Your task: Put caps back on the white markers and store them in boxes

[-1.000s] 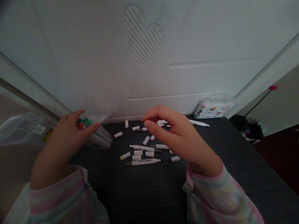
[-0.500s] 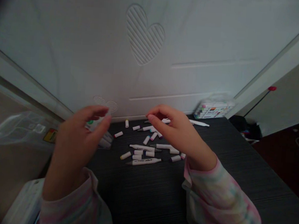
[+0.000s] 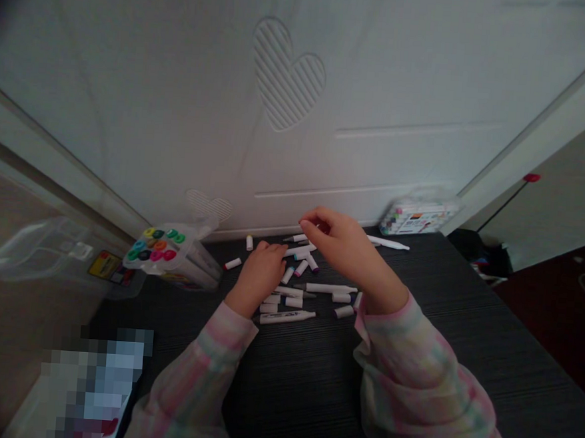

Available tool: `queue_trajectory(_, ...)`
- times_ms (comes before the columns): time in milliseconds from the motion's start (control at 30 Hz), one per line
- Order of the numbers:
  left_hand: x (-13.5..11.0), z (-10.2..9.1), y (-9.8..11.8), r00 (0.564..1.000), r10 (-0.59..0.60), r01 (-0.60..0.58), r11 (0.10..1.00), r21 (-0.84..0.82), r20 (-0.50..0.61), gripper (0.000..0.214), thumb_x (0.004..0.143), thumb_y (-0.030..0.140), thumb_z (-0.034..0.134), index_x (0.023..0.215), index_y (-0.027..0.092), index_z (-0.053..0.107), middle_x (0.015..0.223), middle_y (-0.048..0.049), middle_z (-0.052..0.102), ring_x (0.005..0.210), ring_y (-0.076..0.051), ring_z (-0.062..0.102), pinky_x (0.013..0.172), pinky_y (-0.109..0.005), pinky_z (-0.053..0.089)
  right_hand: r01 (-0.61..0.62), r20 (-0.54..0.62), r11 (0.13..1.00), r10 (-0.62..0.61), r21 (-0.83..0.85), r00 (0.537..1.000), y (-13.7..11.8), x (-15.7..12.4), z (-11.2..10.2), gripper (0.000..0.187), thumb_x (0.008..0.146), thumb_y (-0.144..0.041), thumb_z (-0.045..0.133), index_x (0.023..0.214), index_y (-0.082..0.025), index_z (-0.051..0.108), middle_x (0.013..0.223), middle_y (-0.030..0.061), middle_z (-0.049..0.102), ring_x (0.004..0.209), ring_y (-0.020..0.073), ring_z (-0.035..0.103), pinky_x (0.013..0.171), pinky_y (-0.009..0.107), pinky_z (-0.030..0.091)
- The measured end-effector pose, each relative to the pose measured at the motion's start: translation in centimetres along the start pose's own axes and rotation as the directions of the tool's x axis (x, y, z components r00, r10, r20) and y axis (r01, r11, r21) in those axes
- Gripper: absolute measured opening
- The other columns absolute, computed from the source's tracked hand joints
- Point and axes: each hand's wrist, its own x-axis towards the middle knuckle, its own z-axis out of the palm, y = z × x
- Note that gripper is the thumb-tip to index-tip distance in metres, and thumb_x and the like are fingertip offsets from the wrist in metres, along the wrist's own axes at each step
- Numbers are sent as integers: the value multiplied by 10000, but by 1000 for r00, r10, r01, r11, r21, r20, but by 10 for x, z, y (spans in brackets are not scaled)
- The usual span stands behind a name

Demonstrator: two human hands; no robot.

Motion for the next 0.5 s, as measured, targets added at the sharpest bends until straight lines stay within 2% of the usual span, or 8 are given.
queue_trajectory(100,0,9,-3,1000,-10,10,1000,8,24,230,803,107,431,948,112,608,928,-133,640,933,-247,513,774,-350,428,23,-23,999,-22,40,999,-1,-1,-2,182,804,-309,483,808,-173,604,714,28,629,673,162,556,621,290,413)
queue_trajectory(233,1,7,-5,1000,-17,17,1000,2,4,228,796,88,413,839,115,635,876,-136,645,922,-253,516,765,-359,426,32,-41,998,-29,62,999,-2,-1,-3,168,802,-297,488,799,-170,598,708,25,623,674,159,549,615,283,411)
queue_trajectory(500,0,-28,-16,988,-72,56,992,-116,-134,214,792,152,463,898,146,648,939,-79,672,923,-210,539,862,-346,407,19,-125,997,-9,76,992,-4,-2,-12,154,800,-305,501,790,-181,592,690,17,602,662,158,535,607,286,401)
